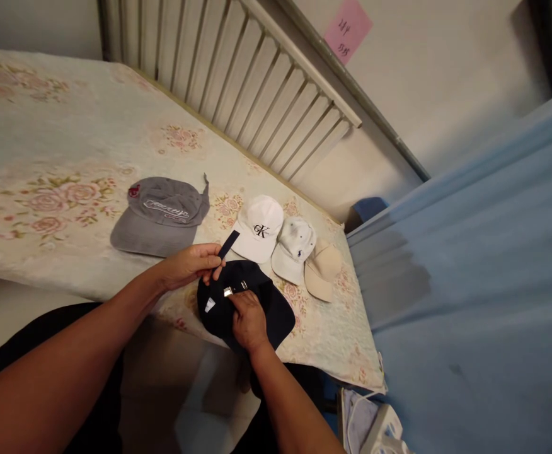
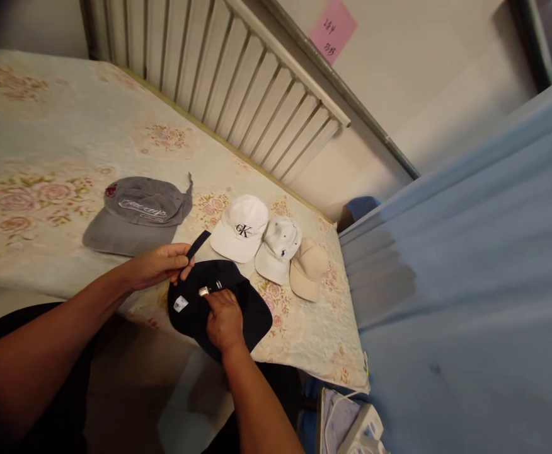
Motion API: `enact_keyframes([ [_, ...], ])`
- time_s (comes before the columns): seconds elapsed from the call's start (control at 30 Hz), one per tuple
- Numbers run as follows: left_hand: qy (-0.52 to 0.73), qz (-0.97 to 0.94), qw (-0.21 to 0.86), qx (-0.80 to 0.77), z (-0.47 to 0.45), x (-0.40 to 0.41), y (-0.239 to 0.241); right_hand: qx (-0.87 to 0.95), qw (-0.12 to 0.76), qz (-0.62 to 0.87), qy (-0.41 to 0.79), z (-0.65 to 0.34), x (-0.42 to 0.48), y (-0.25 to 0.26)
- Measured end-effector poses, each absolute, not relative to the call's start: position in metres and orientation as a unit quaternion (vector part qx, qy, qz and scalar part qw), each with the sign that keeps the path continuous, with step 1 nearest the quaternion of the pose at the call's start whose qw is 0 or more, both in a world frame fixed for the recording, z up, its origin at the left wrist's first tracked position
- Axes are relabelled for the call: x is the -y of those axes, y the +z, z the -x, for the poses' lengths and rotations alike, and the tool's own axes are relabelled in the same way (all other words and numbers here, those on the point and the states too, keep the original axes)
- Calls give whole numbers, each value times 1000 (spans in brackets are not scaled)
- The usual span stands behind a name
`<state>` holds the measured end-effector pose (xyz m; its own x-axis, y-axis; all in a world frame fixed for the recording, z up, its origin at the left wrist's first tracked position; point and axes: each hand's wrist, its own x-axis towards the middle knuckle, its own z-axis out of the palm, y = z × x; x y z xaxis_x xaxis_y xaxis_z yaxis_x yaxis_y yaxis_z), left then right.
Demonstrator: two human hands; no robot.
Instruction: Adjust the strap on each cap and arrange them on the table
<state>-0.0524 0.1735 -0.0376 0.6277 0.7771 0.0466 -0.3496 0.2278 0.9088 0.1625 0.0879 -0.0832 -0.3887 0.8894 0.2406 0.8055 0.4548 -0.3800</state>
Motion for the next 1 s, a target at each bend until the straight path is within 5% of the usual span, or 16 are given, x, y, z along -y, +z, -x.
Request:
enact_keyframes([
  [0.4,418,-465,766,-149,46,-182,-42,794,248,538,135,-162,-91,-89],
  [0.73,411,-425,795,-138,45,-186,-44,391,539,539,517,-144,-95,-66],
  [1.0,385,-437,803,-124,43,-183,-42,287,568,475,608,-130,-91,-39],
])
